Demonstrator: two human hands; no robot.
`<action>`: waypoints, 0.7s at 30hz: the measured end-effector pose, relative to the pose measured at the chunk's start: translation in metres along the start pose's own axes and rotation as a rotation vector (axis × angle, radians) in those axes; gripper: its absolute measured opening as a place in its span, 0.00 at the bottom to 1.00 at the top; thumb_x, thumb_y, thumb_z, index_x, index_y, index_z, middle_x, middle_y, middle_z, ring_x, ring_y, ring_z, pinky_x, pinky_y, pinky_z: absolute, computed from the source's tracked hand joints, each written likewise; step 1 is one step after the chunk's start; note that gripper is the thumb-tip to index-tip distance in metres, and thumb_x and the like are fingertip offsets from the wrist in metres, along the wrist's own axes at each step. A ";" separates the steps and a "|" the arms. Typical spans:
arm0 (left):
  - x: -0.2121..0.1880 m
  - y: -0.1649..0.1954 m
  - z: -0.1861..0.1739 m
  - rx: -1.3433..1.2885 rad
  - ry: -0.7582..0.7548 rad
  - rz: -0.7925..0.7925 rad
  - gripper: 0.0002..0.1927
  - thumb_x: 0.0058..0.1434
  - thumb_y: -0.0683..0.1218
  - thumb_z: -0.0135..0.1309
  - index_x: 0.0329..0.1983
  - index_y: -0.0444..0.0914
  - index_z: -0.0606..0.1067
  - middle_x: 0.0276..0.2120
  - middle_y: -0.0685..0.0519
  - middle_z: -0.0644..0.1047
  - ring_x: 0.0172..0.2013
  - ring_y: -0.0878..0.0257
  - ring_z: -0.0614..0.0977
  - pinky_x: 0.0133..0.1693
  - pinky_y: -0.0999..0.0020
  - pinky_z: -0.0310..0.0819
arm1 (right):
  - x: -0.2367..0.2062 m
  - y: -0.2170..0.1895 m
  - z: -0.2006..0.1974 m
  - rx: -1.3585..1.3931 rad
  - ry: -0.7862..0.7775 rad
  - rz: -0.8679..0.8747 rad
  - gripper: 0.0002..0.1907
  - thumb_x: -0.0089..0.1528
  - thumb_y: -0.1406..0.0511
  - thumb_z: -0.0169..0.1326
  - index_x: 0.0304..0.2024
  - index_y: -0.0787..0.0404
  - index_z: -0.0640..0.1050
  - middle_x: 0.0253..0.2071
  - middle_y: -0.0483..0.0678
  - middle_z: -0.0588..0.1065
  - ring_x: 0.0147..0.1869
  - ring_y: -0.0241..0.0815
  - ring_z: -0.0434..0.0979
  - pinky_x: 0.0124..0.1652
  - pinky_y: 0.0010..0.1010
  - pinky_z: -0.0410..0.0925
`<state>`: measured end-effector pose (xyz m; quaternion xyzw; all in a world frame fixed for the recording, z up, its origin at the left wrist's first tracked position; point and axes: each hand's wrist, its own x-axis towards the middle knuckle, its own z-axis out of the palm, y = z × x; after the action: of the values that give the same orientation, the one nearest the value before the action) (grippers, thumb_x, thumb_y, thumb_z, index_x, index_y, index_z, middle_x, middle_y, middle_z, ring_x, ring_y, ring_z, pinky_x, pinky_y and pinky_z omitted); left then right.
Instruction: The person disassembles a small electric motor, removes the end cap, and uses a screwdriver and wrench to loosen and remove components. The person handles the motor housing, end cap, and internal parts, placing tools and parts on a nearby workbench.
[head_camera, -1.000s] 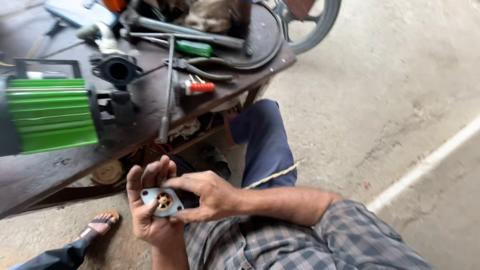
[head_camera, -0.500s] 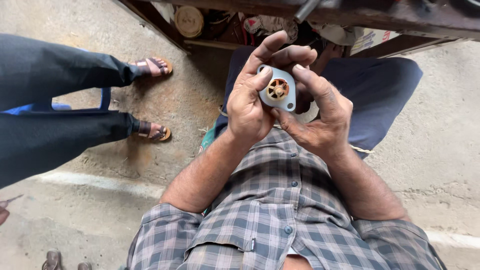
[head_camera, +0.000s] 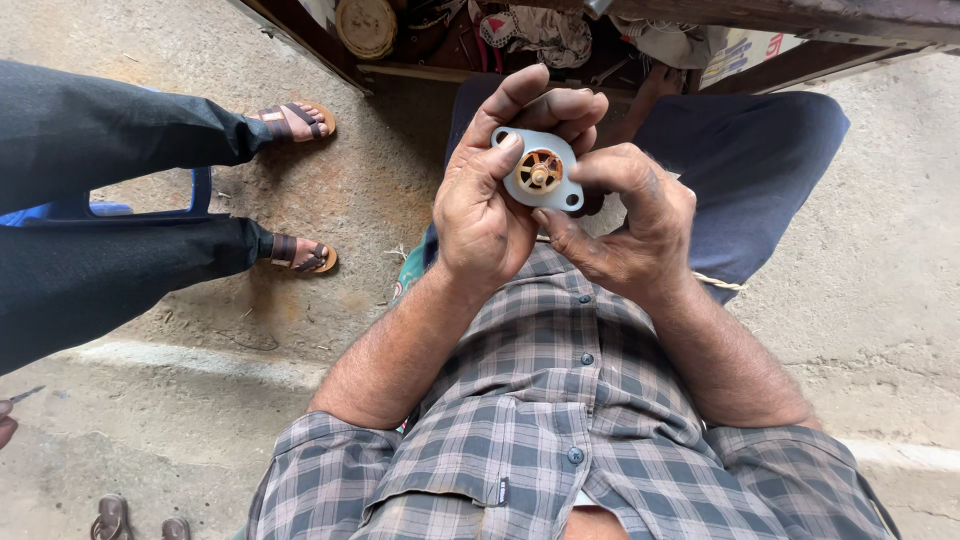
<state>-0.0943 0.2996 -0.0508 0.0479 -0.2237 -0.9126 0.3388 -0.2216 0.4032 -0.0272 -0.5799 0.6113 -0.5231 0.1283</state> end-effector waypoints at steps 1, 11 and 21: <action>-0.001 0.000 0.000 0.004 0.001 0.004 0.20 0.81 0.39 0.31 0.73 0.31 0.62 0.61 0.37 0.75 0.65 0.49 0.75 0.72 0.55 0.67 | 0.000 0.000 0.000 0.011 -0.009 0.007 0.20 0.66 0.65 0.70 0.56 0.60 0.75 0.46 0.48 0.79 0.47 0.38 0.84 0.42 0.26 0.80; -0.004 0.001 -0.003 0.008 0.043 -0.002 0.19 0.81 0.39 0.32 0.71 0.31 0.63 0.61 0.37 0.75 0.66 0.49 0.75 0.73 0.55 0.67 | -0.002 0.004 0.003 0.106 -0.038 0.078 0.17 0.65 0.68 0.69 0.48 0.60 0.73 0.44 0.49 0.79 0.48 0.37 0.83 0.46 0.23 0.79; -0.015 0.008 -0.007 0.364 0.013 0.016 0.21 0.77 0.40 0.49 0.71 0.36 0.64 0.66 0.43 0.71 0.69 0.54 0.71 0.73 0.57 0.66 | -0.008 0.007 -0.002 0.203 0.058 0.216 0.14 0.67 0.73 0.65 0.51 0.63 0.75 0.45 0.50 0.80 0.44 0.33 0.81 0.40 0.20 0.75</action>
<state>-0.0762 0.3016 -0.0542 0.1127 -0.3834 -0.8539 0.3334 -0.2246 0.4091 -0.0350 -0.4796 0.6176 -0.5817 0.2240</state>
